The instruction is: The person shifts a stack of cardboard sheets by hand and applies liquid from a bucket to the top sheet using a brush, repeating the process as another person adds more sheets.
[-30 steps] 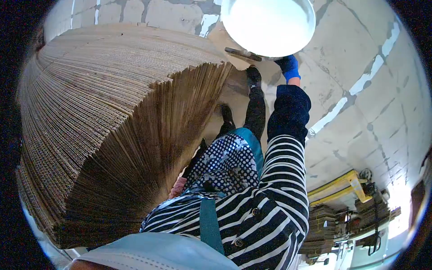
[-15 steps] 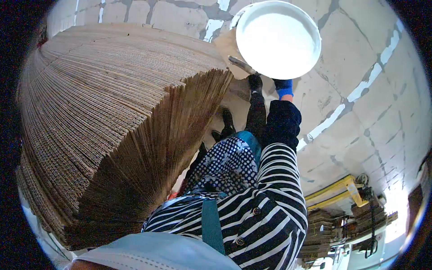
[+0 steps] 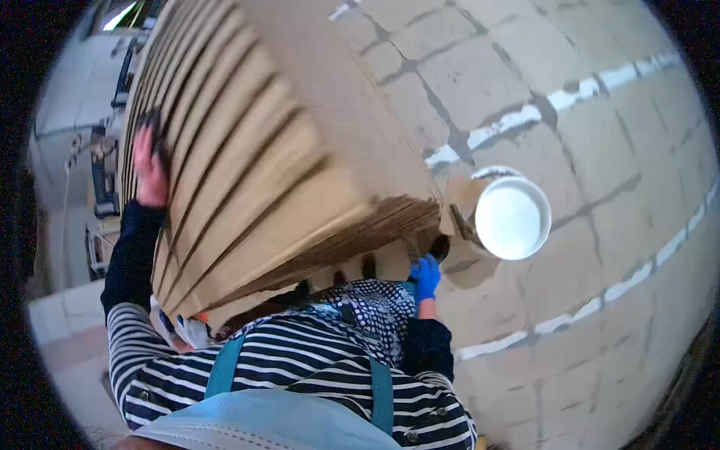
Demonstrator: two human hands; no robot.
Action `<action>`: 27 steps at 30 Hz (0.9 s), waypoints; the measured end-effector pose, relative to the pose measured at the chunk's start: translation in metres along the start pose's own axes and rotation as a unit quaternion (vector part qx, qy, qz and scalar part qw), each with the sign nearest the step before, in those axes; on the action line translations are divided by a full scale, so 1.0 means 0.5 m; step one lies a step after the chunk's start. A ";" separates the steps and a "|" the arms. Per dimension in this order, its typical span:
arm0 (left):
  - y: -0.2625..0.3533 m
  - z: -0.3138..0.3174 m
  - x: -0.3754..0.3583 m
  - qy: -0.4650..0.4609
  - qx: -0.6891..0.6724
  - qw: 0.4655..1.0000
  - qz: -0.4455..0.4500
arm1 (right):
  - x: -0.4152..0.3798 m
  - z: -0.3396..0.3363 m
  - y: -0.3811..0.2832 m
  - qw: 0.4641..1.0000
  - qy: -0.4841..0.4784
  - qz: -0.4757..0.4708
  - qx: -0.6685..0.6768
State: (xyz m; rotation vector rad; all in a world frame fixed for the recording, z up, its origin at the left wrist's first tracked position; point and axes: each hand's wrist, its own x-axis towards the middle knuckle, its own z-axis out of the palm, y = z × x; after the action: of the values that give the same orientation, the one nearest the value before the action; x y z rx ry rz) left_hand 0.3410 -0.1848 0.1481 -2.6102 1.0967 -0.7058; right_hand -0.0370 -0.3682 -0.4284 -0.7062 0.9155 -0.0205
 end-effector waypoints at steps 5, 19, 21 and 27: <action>0.017 -0.038 -0.019 0.052 -0.026 0.998 -0.010 | -0.148 0.115 -0.193 1.000 0.006 0.008 0.029; 0.150 -0.266 -0.241 0.012 -0.213 0.974 0.076 | -0.499 0.579 -0.841 0.482 0.026 -0.779 -0.401; 0.171 -0.295 -0.357 -0.019 -0.251 0.967 0.040 | -0.467 0.619 -0.836 0.486 0.049 -0.777 -0.398; 0.092 -0.313 -0.650 0.077 -0.312 0.927 -0.195 | -0.460 0.603 -0.836 0.740 -0.087 -0.522 -0.415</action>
State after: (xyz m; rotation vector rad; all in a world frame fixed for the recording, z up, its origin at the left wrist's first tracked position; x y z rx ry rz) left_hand 0.0363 0.0134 0.1532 -3.4375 0.9669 -0.7381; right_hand 0.1534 -0.4568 0.0955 -1.9751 0.1843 -0.5665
